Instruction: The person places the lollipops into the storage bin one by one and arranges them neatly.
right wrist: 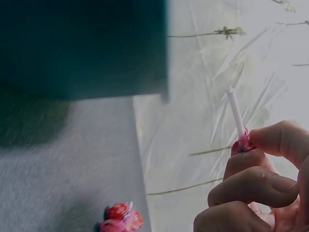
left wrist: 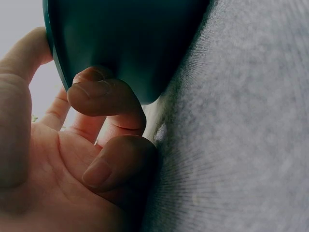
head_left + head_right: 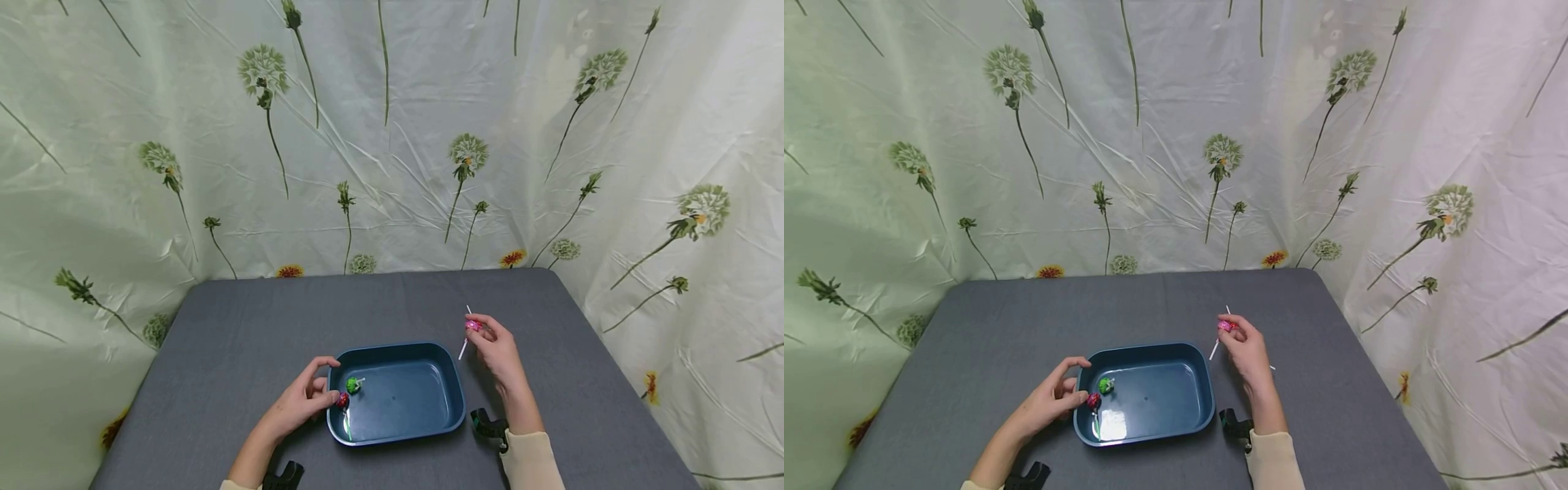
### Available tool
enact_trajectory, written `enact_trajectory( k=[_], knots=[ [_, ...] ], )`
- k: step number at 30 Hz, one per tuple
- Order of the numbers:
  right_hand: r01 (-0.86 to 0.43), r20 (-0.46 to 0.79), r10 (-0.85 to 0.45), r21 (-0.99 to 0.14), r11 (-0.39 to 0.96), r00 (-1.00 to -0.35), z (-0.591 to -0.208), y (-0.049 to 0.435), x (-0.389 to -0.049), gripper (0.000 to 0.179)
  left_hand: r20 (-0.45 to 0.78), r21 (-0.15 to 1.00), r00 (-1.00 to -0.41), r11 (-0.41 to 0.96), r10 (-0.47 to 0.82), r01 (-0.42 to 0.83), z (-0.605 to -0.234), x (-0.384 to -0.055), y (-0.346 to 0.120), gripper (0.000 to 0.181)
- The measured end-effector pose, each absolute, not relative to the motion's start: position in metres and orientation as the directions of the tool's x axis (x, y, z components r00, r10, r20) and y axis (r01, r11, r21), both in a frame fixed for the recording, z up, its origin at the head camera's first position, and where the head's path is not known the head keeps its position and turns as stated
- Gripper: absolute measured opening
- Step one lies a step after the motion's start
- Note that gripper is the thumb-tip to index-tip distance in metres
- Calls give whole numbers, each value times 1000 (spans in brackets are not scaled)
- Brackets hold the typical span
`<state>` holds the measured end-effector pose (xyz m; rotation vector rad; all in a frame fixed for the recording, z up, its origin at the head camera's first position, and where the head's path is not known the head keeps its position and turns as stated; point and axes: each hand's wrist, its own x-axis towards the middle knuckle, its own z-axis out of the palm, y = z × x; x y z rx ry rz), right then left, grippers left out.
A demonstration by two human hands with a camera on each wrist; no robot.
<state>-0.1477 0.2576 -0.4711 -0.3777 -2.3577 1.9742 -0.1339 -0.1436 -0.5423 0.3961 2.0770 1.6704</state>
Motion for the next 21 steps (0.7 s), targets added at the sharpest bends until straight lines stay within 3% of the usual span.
enact_trajectory(
  k=[21],
  knots=[
    [131, -118, 108, -983, 128, -987, -456, 229, -142, 33, -147, 976, -856, 215, 496, -43, -542, -135, -144, 57]
  ],
)
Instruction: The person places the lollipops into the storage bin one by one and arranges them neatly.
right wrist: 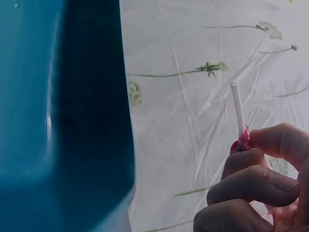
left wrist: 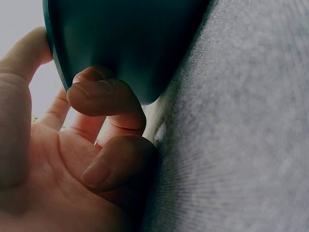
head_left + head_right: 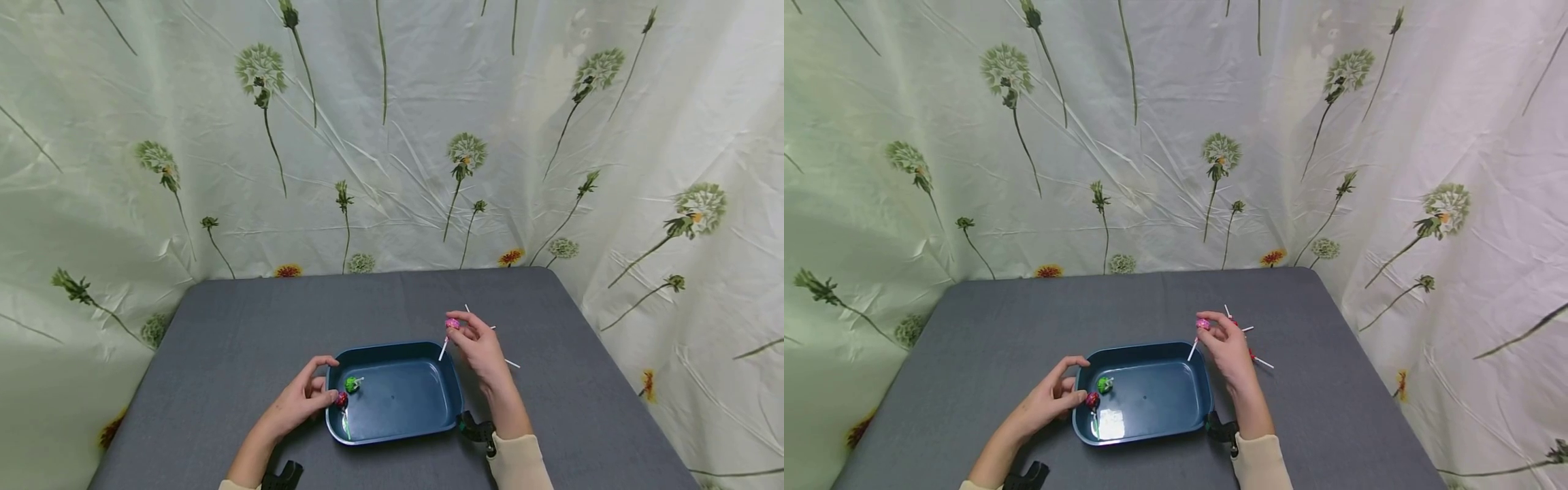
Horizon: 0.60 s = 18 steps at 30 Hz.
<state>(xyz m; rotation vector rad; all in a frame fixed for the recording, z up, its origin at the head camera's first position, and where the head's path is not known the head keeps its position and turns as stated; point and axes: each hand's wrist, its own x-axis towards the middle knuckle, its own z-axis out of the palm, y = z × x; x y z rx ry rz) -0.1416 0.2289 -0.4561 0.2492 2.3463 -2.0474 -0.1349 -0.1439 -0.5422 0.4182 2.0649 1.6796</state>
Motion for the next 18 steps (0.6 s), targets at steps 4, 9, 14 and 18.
enact_trajectory(
  k=[4, 9, 14, 18],
  knots=[
    [111, -102, 92, -989, 101, -991, -456, 220, -144, 32, -151, 975, -856, 216, 495, -47, -542, -135, -144, 57],
    [111, -107, 49, -990, 92, -993, -456, 208, -144, 32, -155, 975, -855, 218, 496, -50, -542, -135, -144, 57],
    [114, -115, -6, -989, 99, -993, -459, 195, -143, 30, -150, 975, -853, 217, 500, -45, -541, -135, -144, 57],
    [114, -120, -46, -986, 123, -992, -461, 187, -141, 33, -154, 975, -852, 219, 501, -48, -541, -135, -144, 58]
  ],
)
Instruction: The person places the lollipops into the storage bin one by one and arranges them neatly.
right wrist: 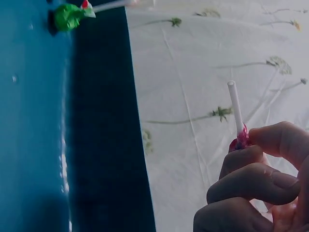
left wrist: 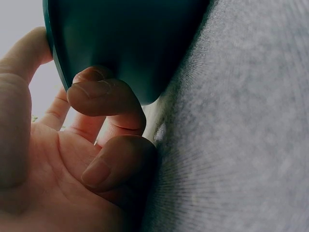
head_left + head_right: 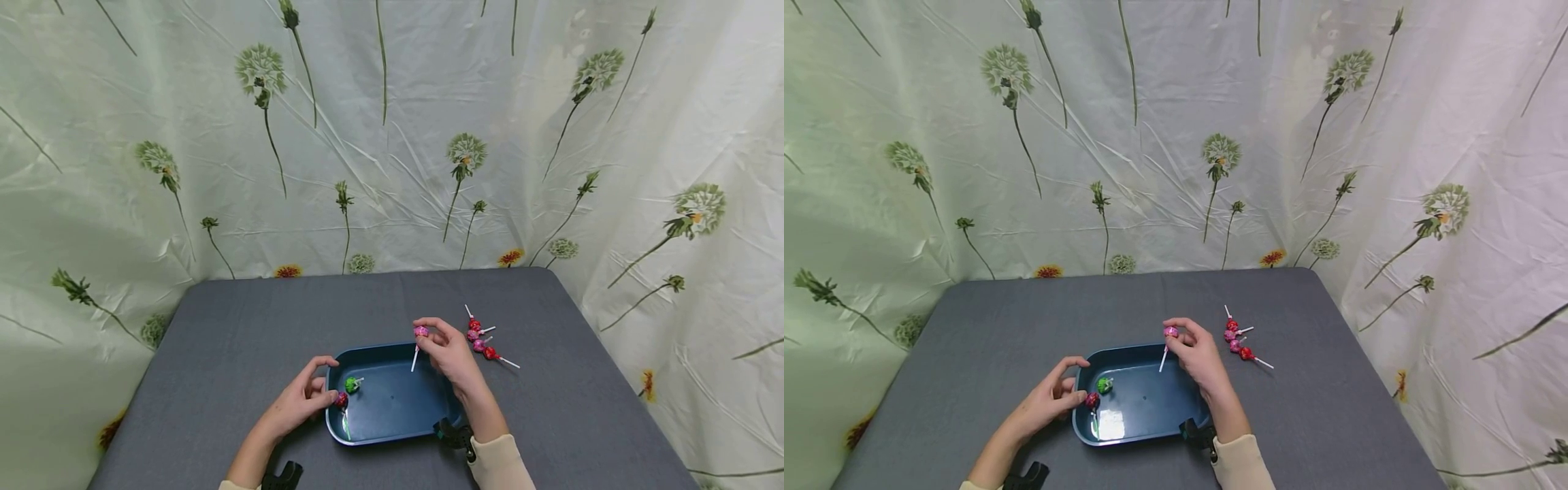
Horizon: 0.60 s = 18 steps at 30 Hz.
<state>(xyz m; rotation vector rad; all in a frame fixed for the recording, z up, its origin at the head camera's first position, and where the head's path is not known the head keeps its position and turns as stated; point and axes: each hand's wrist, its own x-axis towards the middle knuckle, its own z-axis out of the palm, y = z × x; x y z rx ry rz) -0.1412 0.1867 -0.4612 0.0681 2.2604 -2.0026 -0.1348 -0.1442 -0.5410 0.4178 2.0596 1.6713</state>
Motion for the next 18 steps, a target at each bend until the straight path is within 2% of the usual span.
enact_trajectory(
  k=[18],
  knots=[
    [95, -127, -202, -983, 158, -971, -470, 148, -130, 35, -157, 974, -857, 222, 492, -50, -542, -135, -144, 55]
  ],
)
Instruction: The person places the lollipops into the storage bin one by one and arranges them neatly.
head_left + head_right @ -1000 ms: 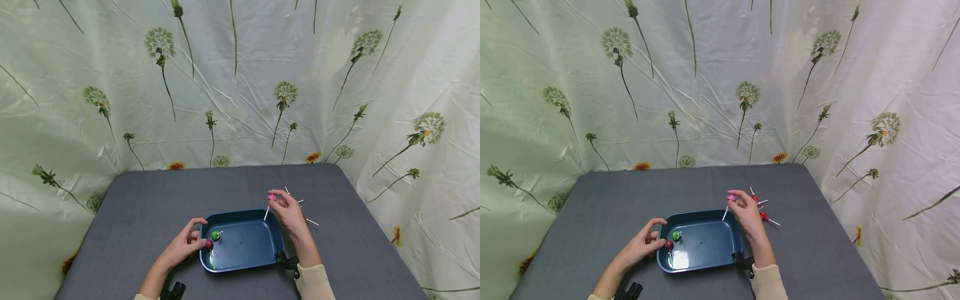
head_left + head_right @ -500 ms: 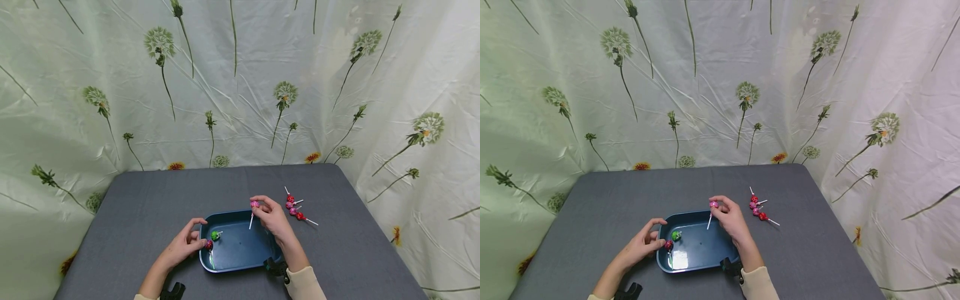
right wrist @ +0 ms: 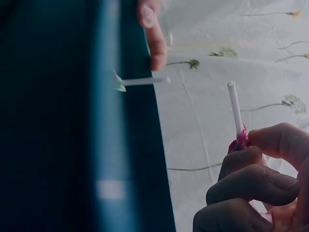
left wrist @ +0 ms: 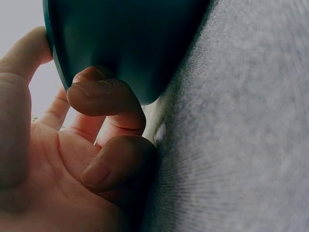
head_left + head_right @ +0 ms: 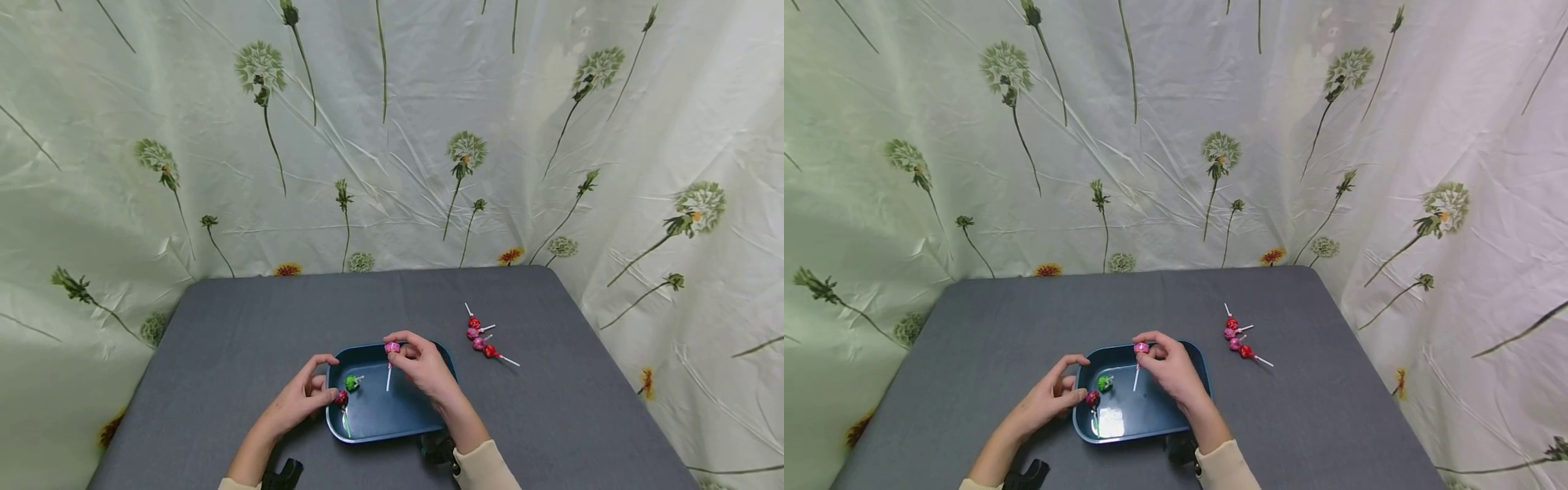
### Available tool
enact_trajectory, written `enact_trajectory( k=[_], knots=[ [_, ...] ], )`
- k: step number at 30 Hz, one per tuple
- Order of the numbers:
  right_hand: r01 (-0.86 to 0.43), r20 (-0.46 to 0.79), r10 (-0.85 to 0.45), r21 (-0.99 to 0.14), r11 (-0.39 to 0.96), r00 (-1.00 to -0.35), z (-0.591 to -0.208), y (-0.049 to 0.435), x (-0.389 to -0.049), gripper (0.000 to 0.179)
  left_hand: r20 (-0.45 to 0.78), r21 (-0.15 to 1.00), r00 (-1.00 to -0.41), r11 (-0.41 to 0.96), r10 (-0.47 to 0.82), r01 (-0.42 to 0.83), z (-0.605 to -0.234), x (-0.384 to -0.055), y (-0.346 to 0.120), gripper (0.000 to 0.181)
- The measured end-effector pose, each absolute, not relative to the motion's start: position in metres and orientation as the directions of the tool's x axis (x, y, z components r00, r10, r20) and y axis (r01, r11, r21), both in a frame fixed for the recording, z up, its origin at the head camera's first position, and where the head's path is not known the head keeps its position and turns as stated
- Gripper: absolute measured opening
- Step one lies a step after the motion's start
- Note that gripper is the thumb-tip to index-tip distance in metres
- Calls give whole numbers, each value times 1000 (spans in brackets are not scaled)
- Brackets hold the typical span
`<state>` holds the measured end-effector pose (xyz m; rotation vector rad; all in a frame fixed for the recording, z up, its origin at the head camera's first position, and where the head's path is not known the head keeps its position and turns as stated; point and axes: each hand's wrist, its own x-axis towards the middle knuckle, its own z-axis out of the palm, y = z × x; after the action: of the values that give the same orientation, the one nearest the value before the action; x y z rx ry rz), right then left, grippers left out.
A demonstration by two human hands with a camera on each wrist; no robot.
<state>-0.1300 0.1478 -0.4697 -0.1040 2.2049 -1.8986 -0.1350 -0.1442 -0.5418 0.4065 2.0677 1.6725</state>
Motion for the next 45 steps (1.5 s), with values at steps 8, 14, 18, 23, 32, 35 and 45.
enact_trajectory(
  k=[8, 14, 18, 23, 32, 35, 45],
  knots=[
    [97, -142, -242, -977, 192, -960, -477, 136, -128, 35, -160, 972, -858, 228, 489, -51, -541, -136, -144, 55],
    [88, -158, -293, -967, 239, -943, -481, 129, -130, 33, -164, 973, -857, 226, 489, -57, -542, -136, -144, 56],
    [85, -166, -307, -962, 260, -937, -486, 126, -131, 32, -168, 972, -857, 228, 487, -61, -541, -135, -143, 55],
    [90, -180, -311, -955, 282, -933, -493, 123, -130, 30, -172, 971, -856, 232, 488, -63, -541, -134, -142, 55],
    [105, -217, -310, -935, 339, -926, -494, 122, -129, 28, -167, 972, -852, 227, 497, -58, -538, -134, -142, 55],
    [106, -233, -322, -924, 368, -918, -497, 120, -129, 26, -160, 974, -848, 221, 506, -52, -538, -134, -142, 54],
    [107, -276, -332, -888, 446, -902, -500, 112, -125, 19, -140, 980, -845, 192, 516, -45, -541, -135, -144, 53]
  ],
)
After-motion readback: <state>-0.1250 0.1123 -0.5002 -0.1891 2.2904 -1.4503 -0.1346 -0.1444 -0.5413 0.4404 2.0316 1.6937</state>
